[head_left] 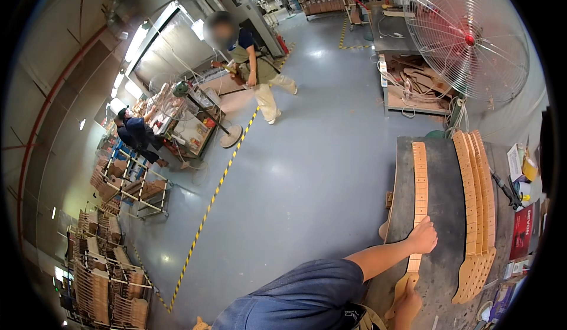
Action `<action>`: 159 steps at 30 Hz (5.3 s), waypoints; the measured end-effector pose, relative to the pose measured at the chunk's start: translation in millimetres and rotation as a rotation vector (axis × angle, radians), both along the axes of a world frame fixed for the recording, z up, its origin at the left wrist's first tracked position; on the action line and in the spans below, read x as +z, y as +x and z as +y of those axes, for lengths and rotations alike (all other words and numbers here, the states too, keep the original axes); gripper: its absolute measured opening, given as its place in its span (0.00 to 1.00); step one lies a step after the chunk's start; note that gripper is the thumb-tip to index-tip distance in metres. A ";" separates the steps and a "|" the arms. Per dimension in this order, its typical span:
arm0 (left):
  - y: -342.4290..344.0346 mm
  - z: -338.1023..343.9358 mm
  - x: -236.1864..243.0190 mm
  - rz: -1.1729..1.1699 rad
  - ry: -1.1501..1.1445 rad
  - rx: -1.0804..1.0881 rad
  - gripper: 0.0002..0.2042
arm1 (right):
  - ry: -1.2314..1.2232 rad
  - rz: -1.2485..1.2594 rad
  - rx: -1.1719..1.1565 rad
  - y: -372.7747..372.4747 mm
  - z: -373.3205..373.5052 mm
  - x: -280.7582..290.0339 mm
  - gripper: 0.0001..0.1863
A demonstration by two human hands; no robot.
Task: The person uses an electric sander to smooth the surface of a wooden guitar neck. They then place the finished neck on a rack and pick up several other necks to align and inspect them on the workbench.
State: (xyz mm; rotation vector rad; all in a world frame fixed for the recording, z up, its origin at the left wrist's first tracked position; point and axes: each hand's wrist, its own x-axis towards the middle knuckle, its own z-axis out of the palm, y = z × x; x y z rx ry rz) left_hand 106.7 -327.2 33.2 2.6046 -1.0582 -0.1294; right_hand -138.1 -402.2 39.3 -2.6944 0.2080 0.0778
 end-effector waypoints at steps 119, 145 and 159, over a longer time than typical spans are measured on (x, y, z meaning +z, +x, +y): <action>22.0 -11.3 -49.6 -0.074 0.193 -0.203 0.14 | 0.059 -0.199 -0.139 -7.4 29.4 42.5 0.30; 13.4 4.5 8.9 -0.147 0.000 -0.096 0.19 | 0.120 -0.096 -0.214 -14.8 35.3 48.3 0.36; 12.3 1.1 15.2 -0.191 0.045 -0.148 0.19 | 0.126 -0.050 -0.250 -18.3 40.0 30.7 0.36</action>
